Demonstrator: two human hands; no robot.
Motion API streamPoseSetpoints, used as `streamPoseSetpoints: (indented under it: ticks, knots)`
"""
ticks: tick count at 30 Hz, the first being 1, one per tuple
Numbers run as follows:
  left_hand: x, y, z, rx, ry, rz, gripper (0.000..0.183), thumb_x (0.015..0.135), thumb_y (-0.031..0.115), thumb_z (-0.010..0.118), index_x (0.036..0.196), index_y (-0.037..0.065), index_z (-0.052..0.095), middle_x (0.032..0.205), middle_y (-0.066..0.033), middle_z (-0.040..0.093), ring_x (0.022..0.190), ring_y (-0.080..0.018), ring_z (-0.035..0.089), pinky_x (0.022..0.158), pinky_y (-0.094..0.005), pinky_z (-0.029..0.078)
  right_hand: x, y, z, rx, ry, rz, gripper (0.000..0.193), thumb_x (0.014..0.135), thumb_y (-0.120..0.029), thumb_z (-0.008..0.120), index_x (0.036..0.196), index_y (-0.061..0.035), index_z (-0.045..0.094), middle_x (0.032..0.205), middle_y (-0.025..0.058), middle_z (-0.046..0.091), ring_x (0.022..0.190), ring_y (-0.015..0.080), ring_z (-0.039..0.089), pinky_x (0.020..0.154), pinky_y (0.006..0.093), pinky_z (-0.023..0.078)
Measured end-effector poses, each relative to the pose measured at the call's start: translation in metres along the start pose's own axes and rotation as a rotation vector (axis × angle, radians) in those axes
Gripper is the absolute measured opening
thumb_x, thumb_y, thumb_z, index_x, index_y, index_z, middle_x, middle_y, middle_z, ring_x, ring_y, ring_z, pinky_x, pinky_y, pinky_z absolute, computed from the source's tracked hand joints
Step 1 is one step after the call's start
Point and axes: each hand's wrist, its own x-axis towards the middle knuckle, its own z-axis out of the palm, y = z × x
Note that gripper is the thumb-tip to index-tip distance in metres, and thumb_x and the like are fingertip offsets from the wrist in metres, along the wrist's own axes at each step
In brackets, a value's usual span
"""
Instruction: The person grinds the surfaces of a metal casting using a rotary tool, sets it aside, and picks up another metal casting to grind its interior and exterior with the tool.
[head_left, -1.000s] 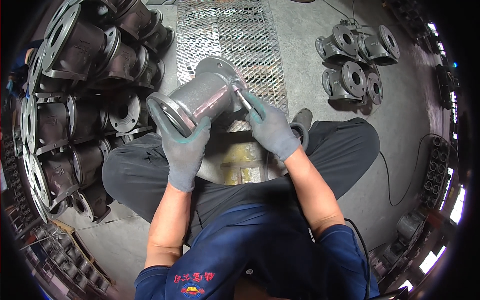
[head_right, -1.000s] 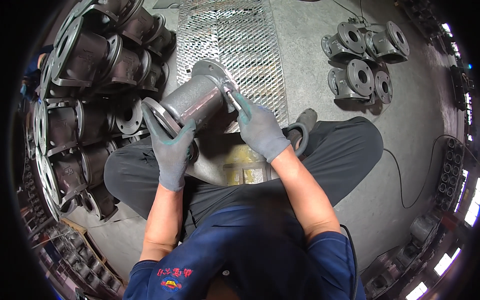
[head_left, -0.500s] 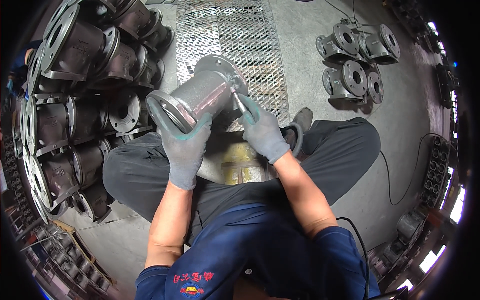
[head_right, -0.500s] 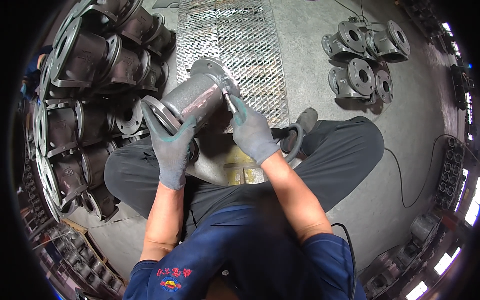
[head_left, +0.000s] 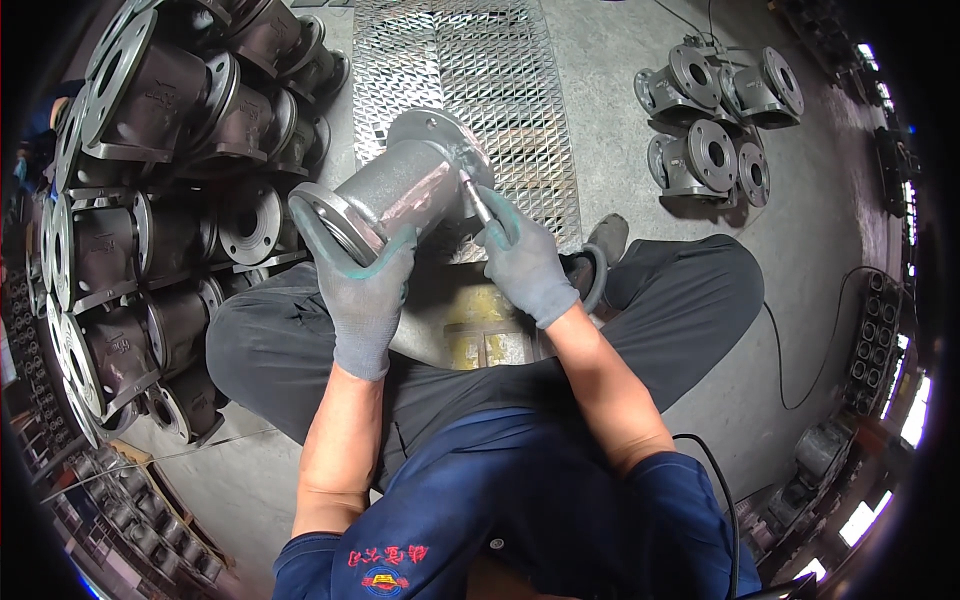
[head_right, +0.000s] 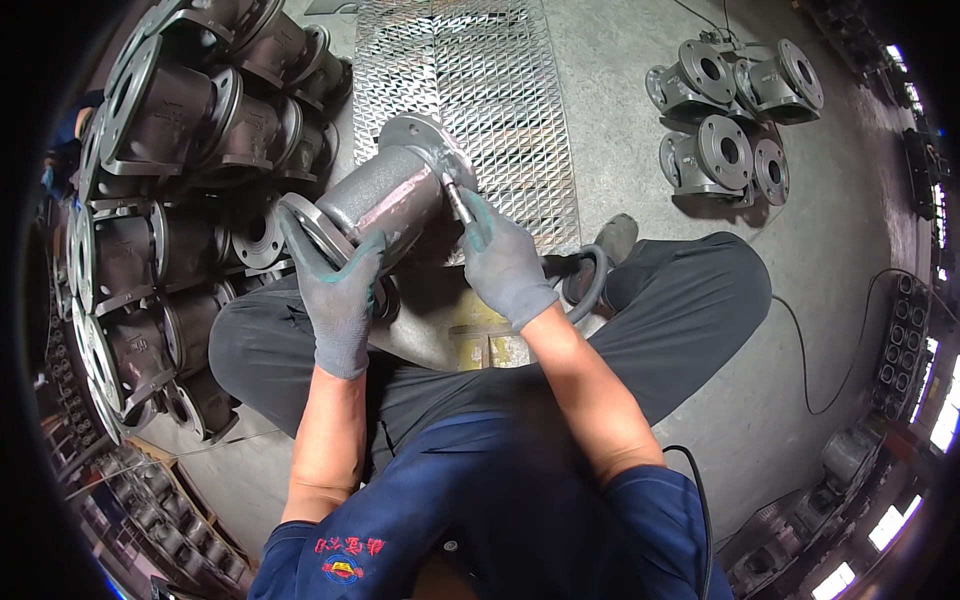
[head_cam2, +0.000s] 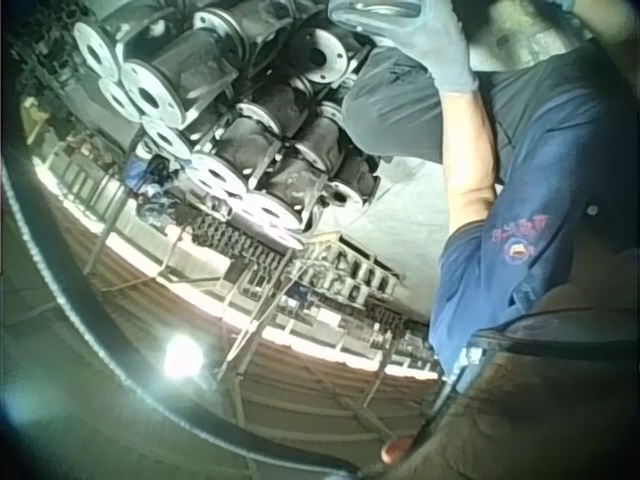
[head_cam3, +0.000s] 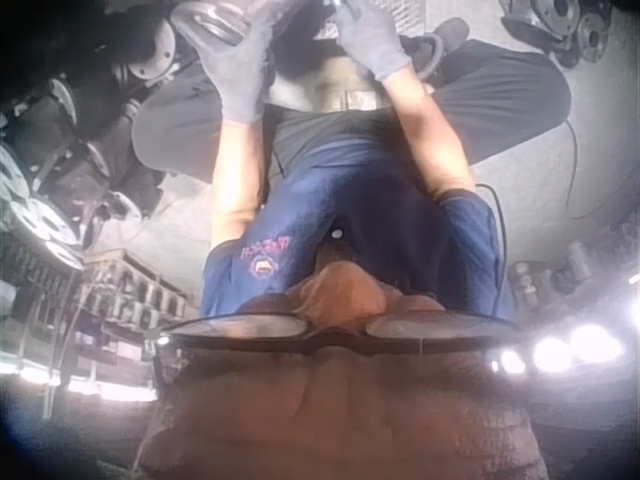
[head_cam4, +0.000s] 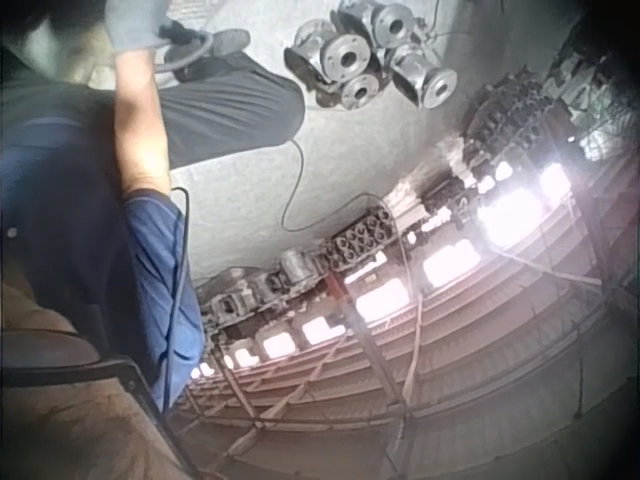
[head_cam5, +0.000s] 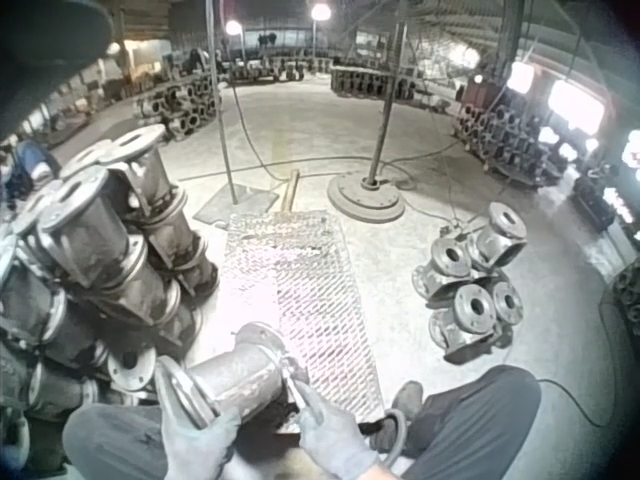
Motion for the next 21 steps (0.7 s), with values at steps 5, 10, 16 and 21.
streamPoseSetpoints:
  ticks: [5, 10, 16, 21]
  knots:
    - [0.003, 0.005, 0.000, -0.138, -0.003, -0.070, 0.124, 0.083, 0.012, 0.092, 0.174, -0.012, 0.010, 0.165, -0.0277, 0.046, 0.140, -0.0256, 0.056, 0.119, -0.0367, 0.047, 0.007, 0.002, -0.002, -0.118, 0.087, -0.164, 0.049, 0.112, -0.010, 0.055, 0.161, -0.0157, 0.060, 0.092, 0.0046, 0.070, 0.073, 0.0108, 0.066, 0.073, 0.0304, 0.059]
    - [0.016, 0.010, -0.002, 0.007, -0.001, -0.044, 0.115, 0.089, 0.007, 0.086, 0.175, -0.010, 0.011, 0.175, -0.0235, 0.034, 0.151, -0.0248, 0.047, 0.125, -0.0346, 0.041, 0.009, -0.009, -0.009, -0.055, -0.025, -0.020, 0.047, 0.107, -0.012, 0.060, 0.155, -0.0112, 0.061, 0.122, 0.0224, 0.074, 0.109, 0.0405, 0.072, 0.098, 0.0472, 0.059]
    - [0.031, 0.005, -0.004, -0.376, 0.026, -0.261, 0.108, 0.095, 0.006, 0.079, 0.175, -0.011, 0.009, 0.158, -0.0247, 0.053, 0.122, -0.0179, 0.065, 0.103, -0.0299, 0.055, 0.008, -0.002, 0.008, -0.166, 0.092, -0.114, 0.046, 0.107, -0.013, 0.061, 0.153, -0.0092, 0.060, 0.125, 0.0269, 0.075, 0.113, 0.0463, 0.073, 0.100, 0.0518, 0.058]
    - [0.016, -0.009, -0.015, -0.120, -0.022, -0.135, 0.025, 0.096, 0.003, 0.075, 0.120, 0.002, 0.081, 0.161, -0.0446, 0.046, 0.141, -0.0479, 0.062, 0.116, -0.0421, 0.051, -0.004, 0.002, 0.015, -0.224, 0.092, -0.073, 0.043, 0.108, -0.015, 0.062, 0.148, -0.0038, 0.058, 0.126, 0.0282, 0.071, 0.116, 0.0484, 0.070, 0.103, 0.0532, 0.057]
